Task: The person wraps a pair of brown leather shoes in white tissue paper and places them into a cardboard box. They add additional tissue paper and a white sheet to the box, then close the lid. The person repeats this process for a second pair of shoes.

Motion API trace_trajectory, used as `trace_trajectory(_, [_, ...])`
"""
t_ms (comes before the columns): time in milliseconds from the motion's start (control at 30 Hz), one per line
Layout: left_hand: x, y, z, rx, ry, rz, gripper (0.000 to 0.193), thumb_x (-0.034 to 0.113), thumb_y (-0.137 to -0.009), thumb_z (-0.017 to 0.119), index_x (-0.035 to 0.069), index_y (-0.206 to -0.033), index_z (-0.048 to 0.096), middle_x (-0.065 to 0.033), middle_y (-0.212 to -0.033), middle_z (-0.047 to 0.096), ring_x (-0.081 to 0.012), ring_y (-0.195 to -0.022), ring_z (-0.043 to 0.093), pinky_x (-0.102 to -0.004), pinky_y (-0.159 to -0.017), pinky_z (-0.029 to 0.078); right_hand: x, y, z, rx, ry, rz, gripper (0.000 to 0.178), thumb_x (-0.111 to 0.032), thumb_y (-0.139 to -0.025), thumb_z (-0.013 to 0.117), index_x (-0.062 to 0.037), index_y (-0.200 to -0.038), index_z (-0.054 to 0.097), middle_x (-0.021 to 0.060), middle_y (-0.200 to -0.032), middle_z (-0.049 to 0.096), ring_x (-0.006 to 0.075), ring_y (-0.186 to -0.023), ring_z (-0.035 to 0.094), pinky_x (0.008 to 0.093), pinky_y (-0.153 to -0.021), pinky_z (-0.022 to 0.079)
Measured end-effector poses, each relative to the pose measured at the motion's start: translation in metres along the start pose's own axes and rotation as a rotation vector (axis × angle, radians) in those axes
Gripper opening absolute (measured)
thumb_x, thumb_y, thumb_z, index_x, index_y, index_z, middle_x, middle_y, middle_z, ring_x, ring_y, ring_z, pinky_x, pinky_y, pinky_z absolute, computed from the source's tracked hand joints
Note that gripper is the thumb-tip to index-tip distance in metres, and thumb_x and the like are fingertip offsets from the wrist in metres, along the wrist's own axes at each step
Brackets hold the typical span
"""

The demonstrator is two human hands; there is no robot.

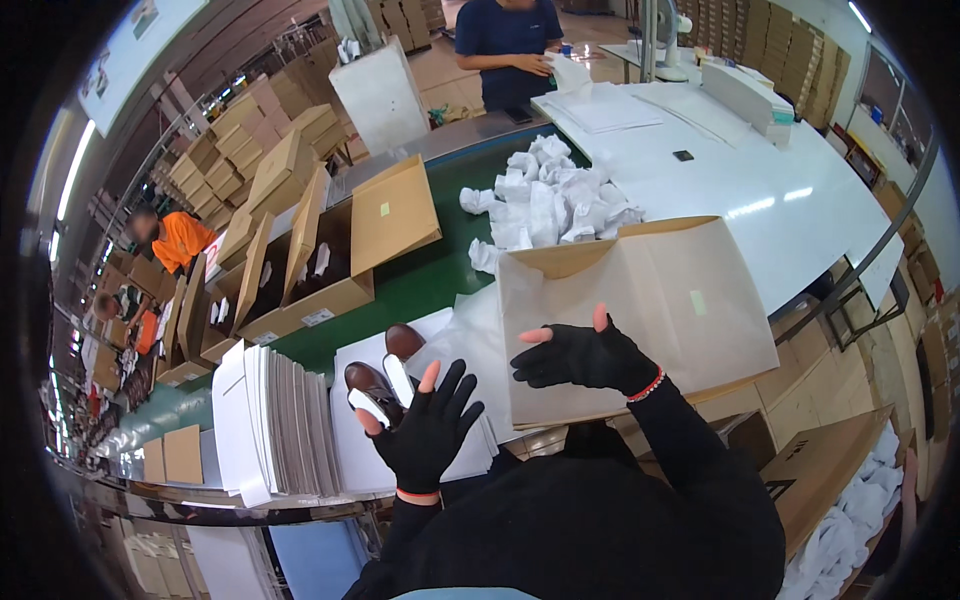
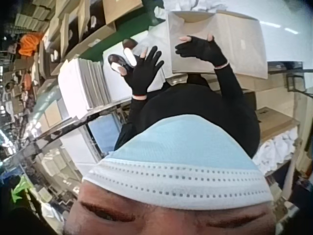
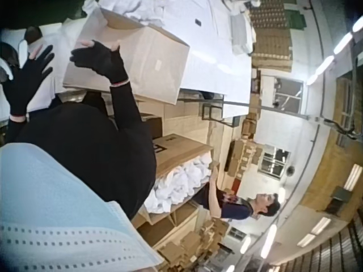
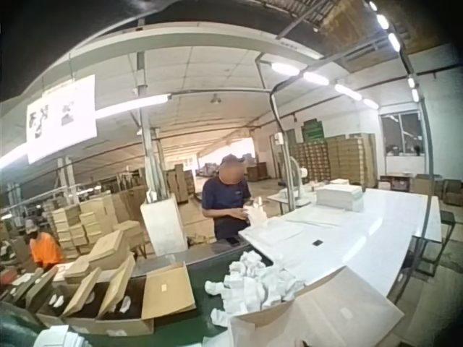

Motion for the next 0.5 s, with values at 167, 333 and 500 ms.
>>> trace_trajectory(167, [-0.01, 0.002, -0.02, 0.232, -0.356, 0.068, 0.088, 0.066, -0.091, 0.039, 0.003, -0.15, 0.025, -0.0146, -0.154, 0.026, -0.0369, -0.14, 0.028, -0.0523, -0.112, 0.023, 0.012, 0.003, -0.014, 0.077, 0.01, -0.062, 0.093, -0.075, -0.087, 0.033, -0.0013, -0.143, 0.038, 0.0249, -0.134, 0.05, 0.0372, -0.124, 0.051, 0.05, -0.103, 0.04])
trace_trajectory(333, [0.058, 0.032, -0.026, 0.612, -1.101, 0.405, 0.06, 0.04, -0.1, 0.04, 0.0, -0.145, 0.036, -0.0127, -0.145, 0.041, -0.023, -0.122, 0.05, -0.0369, -0.096, 0.043, 0.023, 0.001, -0.011, 0.098, -0.062, -0.14, 0.08, -0.068, -0.092, 0.033, -0.0026, -0.136, 0.046, 0.022, -0.126, 0.057, 0.0345, -0.113, 0.058, 0.0498, -0.097, 0.044])
trace_trajectory(500, [0.131, 0.109, -0.041, 1.014, -1.319, 0.725, 0.055, 0.018, -0.093, 0.056, 0.007, -0.144, 0.036, -0.016, -0.12, 0.056, -0.0181, -0.095, 0.055, -0.0313, -0.082, 0.046, 0.024, -0.003, -0.013, 0.19, -0.185, -0.263, 0.066, -0.058, -0.099, 0.03, -0.0025, -0.125, 0.055, 0.019, -0.114, 0.064, 0.0338, -0.104, 0.062, 0.0484, -0.092, 0.047])
Point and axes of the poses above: each hand's wrist, its own y-axis away from the middle knuckle, its own z-axis out of the palm, x = y × z, the point moved 3 cm from there along -y, towards the middle knuckle
